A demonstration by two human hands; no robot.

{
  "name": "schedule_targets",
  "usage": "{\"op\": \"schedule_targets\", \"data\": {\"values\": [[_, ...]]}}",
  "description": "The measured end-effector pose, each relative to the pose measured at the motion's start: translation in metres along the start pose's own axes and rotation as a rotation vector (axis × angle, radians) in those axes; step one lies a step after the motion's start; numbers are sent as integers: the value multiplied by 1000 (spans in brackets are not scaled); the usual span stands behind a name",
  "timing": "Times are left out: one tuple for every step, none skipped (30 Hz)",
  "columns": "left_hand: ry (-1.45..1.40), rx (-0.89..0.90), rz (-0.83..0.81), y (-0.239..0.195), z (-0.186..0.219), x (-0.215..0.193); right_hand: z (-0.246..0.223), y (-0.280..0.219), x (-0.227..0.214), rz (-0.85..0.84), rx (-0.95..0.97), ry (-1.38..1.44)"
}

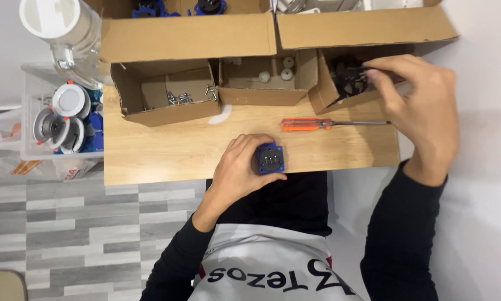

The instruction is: The person assembles an electrical component by attaching a blue cover to a white base and securing it with screws using a screwdriver. They handle screws, a screwdriver, and the component parts throughout the process.

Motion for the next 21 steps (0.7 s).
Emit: {"op": "schedule_targets", "data": {"values": [[-5, -9, 2, -1, 0, 1, -2, -7, 0, 62, -36, -10], [-11, -16, 2, -1, -1, 1, -5, -13, -1, 126, -72, -21], [-11, -23, 1, -1, -1, 1, -11, -19, -1, 120, -71, -16], [-15, -44, -10, -1, -1, 0, -16, -24, -1, 165, -48, 44], [-19, -66, -21, -1, 0, 0, -22, -29, -1, 209, -25, 104], [-19, -72, -21, -1, -1, 0, -27, -33, 3, 203, -25, 107], [-21, -58, -13, -1, -1, 0, -31, -38, 6, 246, 1, 240], [-23, -43, -6, -1, -1, 0, -35, -43, 10, 287, 28, 376], [-23, -49, -7, -1, -1, 1, -36, -47, 16, 282, 29, 380], [-15, -54, -15, -1, -1, 1, -38, -51, 21, 278, 43, 492], [-8, -58, -23, -1, -1, 1, -39, -55, 27, 272, 58, 603], [-6, -61, -22, -1, -1, 1, -45, -58, 35, 270, 57, 606], [-5, -46, -18, 0, -2, 1, -49, -62, 44, 272, 201, 719], [-6, -34, -16, -2, -2, 2, -55, -67, 54, 270, 350, 830], [-6, -40, -17, 0, 2, -2, -52, -68, 61, 265, 353, 833], [-19, -13, -12, 1, 5, -7, -50, -68, 69, 205, 302, 887], [-31, 14, -6, 3, 8, -11, -48, -69, 77, 143, 250, 941], [-30, 12, -5, 2, 11, -14, -50, -69, 87, 141, 249, 943], [-113, 23, 79, 2, 14, -18, -51, -69, 97, 154, 283, 952], [-197, 33, 159, 0, 17, -21, -53, -70, 107, 168, 321, 961], [-197, 29, 158, -2, 18, -24, -52, -70, 112, 165, 324, 963]]}}
Point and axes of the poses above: each hand's wrist, its own y-axis towards the middle knuckle, its own x-axis out of the palm, z = x × y, the point moved 1 cm from there along y, towards the middle knuckle, and after that the axes turned 3 degrees about -y, right-handed, at the moved point
